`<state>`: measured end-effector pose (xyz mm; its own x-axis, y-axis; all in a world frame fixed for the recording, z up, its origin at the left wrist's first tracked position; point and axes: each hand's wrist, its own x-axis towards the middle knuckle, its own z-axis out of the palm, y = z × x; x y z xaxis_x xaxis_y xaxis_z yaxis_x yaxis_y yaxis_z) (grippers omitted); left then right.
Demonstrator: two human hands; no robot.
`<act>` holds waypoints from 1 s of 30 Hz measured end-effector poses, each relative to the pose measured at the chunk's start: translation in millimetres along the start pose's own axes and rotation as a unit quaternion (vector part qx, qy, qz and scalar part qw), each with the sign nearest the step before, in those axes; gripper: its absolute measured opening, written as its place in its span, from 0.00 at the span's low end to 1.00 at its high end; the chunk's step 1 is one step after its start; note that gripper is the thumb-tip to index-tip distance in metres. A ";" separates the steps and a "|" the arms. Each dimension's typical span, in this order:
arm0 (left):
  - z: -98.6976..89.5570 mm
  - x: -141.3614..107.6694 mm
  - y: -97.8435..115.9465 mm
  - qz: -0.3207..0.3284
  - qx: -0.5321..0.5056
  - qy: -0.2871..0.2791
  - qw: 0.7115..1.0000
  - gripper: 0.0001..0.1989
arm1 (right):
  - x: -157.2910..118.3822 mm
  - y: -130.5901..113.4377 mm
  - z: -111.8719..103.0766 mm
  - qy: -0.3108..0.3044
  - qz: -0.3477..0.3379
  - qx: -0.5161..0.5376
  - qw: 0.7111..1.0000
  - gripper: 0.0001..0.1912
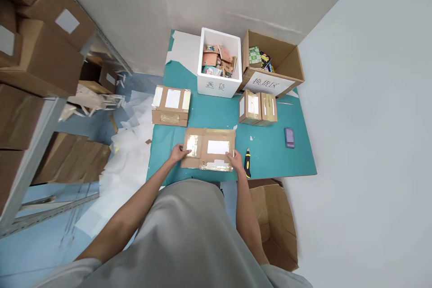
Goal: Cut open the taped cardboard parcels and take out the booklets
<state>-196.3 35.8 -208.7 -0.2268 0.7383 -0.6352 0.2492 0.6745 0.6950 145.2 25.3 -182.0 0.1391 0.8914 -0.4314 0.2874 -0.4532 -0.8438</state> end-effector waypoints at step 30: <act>-71.2 -69.9 58.6 0.064 -0.270 -0.176 0.945 0.34 | -69.8 -96.5 -28.2 0.007 0.001 0.276 0.961 0.33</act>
<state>-232.9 23.7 -99.6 0.1230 0.8317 -0.5414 -0.2839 0.5522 0.7838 134.5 7.0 -61.5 0.1522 0.8893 -0.4313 -0.2582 -0.3855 -0.8859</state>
